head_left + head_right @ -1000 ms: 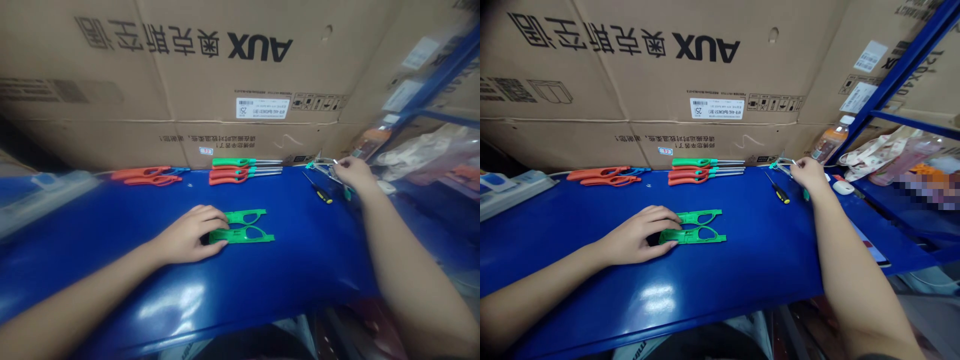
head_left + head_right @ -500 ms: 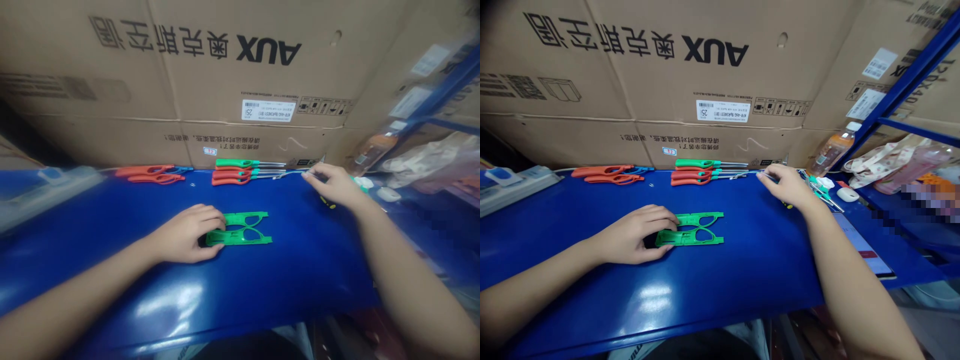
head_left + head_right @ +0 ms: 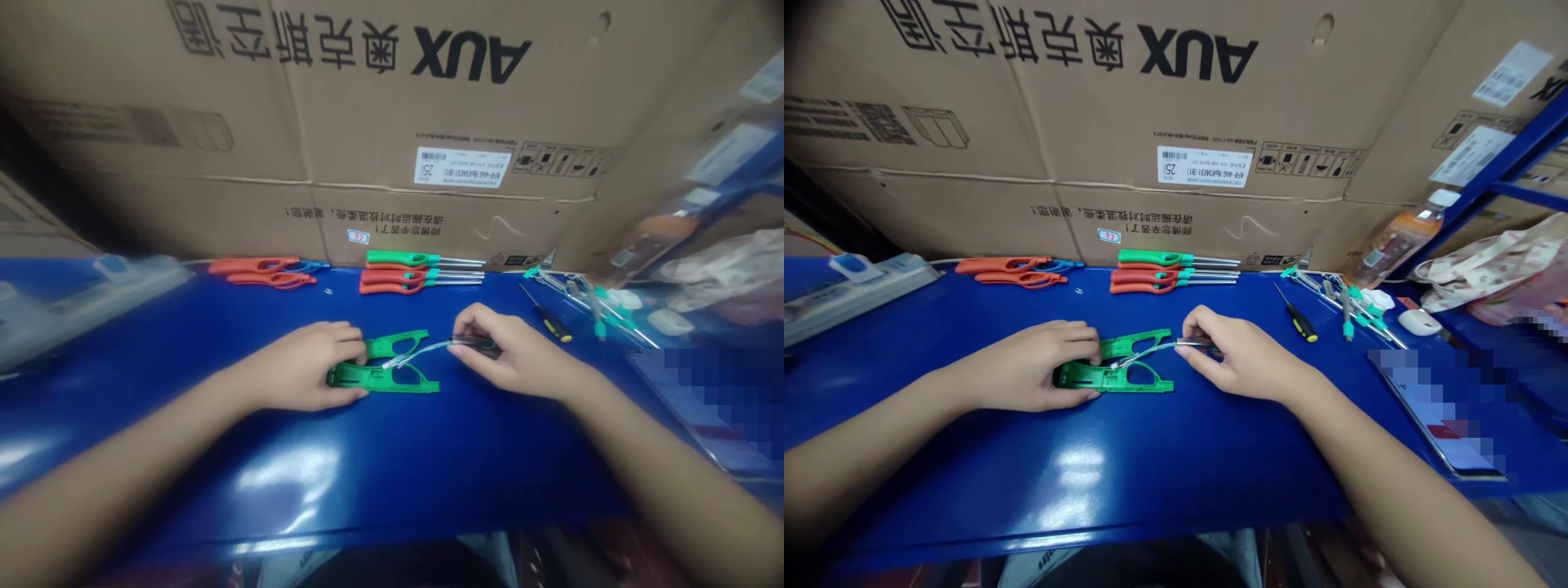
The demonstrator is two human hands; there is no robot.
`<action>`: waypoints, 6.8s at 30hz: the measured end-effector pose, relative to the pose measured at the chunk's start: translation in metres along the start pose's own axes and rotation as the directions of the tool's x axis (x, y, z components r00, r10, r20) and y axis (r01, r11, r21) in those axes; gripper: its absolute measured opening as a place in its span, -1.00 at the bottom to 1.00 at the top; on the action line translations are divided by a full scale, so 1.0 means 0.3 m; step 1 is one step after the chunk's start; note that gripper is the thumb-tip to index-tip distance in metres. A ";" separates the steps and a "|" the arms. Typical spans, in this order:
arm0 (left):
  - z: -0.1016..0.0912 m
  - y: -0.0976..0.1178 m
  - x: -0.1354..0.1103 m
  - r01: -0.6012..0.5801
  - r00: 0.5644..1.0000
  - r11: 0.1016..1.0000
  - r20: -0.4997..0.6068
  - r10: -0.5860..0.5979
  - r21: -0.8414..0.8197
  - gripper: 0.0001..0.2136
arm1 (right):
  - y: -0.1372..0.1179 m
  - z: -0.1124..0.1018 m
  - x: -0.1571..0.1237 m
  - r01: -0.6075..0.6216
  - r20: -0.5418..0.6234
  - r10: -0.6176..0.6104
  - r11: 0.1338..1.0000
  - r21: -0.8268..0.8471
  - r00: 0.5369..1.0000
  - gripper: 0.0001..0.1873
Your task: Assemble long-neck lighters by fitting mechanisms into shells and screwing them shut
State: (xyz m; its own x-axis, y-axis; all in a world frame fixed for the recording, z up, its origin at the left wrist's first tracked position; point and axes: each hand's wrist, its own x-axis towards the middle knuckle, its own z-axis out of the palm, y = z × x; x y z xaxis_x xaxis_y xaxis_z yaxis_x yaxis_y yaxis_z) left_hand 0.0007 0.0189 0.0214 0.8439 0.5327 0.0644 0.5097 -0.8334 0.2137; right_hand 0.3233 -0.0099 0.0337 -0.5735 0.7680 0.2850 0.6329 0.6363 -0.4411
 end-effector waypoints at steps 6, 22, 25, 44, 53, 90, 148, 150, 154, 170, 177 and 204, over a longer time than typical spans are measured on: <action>0.001 0.011 -0.002 0.003 0.990 0.999 -0.141 0.005 0.053 -0.61 | -0.014 0.037 0.006 -0.001 0.049 0.001 1.000 0.000 0.999 -0.86; 0.097 0.048 0.024 -0.107 0.835 0.990 -0.550 0.039 -0.092 -0.79 | 0.013 0.054 0.020 0.098 0.140 -0.086 0.992 -0.081 0.986 -0.83; 0.100 0.051 0.024 -0.130 0.841 0.985 -0.539 0.049 -0.112 -0.76 | 0.014 0.055 0.019 0.139 0.166 -0.122 0.986 -0.095 0.979 -0.83; 0.086 0.101 0.034 -0.023 0.902 0.850 -0.378 -0.209 -0.526 -0.80 | 0.021 0.059 0.023 0.056 0.074 -0.040 0.973 -0.225 0.996 -0.77; 0.090 0.116 0.034 0.072 0.857 0.815 -0.382 -0.345 -0.575 -0.79 | 0.015 0.069 0.023 0.084 0.062 -0.067 0.939 -0.333 0.996 -0.76; 0.093 0.088 0.028 0.015 0.867 0.917 -0.452 -0.211 -0.398 -0.82 | 0.013 0.043 0.017 0.127 0.233 -0.132 0.991 0.038 0.963 -0.74; 0.069 0.032 0.026 0.063 0.966 0.920 -0.207 -0.154 -0.388 -0.86 | -0.031 0.107 0.009 0.196 0.238 -0.146 0.959 -0.204 0.960 -0.75; 0.071 0.036 0.028 0.065 0.962 0.926 -0.222 -0.157 -0.372 -0.86 | -0.037 0.106 0.007 0.206 0.236 -0.150 0.949 -0.239 0.960 -0.73; 0.080 0.046 0.031 0.072 0.954 0.937 -0.249 -0.165 -0.342 -0.85 | -0.054 0.107 -0.002 0.114 0.235 -0.057 0.965 -0.238 0.970 -0.77; 0.096 0.061 0.029 0.042 0.943 0.938 -0.296 -0.150 -0.344 -0.85 | -0.060 0.139 0.006 -0.011 0.169 -0.004 0.996 0.089 0.986 -0.86; 0.112 0.069 0.034 0.101 0.916 0.914 -0.322 -0.239 -0.392 -0.85 | -0.054 0.134 0.009 -0.034 0.207 0.023 0.998 0.048 0.978 -0.86; 0.097 0.039 0.029 -0.031 0.959 0.998 -0.283 0.016 -0.050 -0.79 | -0.052 0.121 0.012 -0.022 0.258 0.038 0.998 -0.063 0.965 -0.80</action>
State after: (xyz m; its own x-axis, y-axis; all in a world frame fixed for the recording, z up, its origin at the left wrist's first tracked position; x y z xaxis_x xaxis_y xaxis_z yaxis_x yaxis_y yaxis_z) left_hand 0.0189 0.0095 -0.0038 0.7699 0.5391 0.3414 0.4740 -0.8414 0.2597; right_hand 0.2925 -0.0196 0.0106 -0.6638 0.7469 0.0392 0.6771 0.6224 -0.3927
